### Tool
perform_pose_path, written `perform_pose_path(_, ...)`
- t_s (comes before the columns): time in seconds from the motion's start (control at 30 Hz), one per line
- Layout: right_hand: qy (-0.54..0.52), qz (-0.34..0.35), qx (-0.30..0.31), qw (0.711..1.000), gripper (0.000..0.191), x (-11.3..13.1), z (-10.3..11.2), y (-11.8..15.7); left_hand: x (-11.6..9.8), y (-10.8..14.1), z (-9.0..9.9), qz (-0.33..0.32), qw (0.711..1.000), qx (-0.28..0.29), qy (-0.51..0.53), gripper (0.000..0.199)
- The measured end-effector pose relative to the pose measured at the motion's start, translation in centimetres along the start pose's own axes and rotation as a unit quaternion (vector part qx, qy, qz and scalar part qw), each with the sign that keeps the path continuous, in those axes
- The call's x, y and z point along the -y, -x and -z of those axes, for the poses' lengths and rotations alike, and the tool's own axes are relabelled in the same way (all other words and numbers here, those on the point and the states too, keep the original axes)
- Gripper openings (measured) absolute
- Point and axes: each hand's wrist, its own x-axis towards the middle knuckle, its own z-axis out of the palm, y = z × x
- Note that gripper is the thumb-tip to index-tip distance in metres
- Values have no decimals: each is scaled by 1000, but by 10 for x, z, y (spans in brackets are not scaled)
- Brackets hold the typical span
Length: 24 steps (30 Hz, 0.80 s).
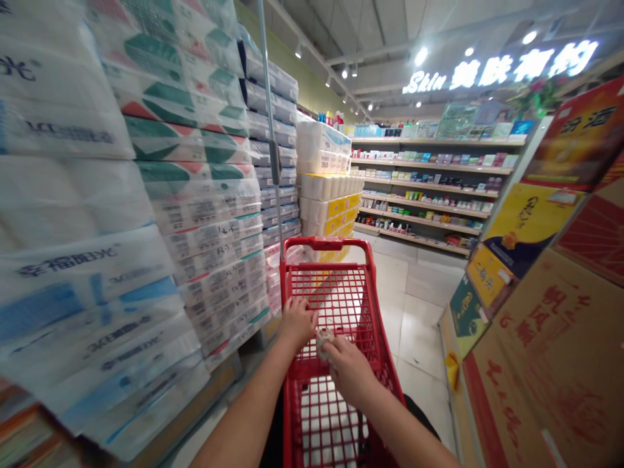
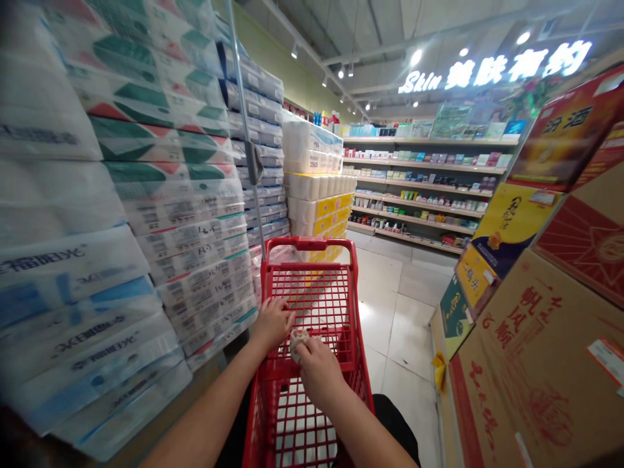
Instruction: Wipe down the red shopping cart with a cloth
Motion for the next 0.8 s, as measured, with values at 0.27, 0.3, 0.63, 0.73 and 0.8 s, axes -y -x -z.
perform_pose_path(0.27,131,-85,-11,988,38,-90,40,-10,3,0,1,0,998,65,11,40)
perform_pose_path(0.3,131,-82,-11,988,37,-96,40,-11,-2,6,3,3,997,82,1,46)
perform_pose_path(0.63,149,-126,-36,980,29,-110,30,-19,-88,120,7,-131,934,306,131,60)
perform_pose_path(0.73,145,-142,-39,979,29,-116,29,-21,-89,119,13,-123,938,296,131,57)
perform_pose_path(0.8,139,-155,-44,977,27,-118,28,-21,-85,114,19,-136,942,269,145,52)
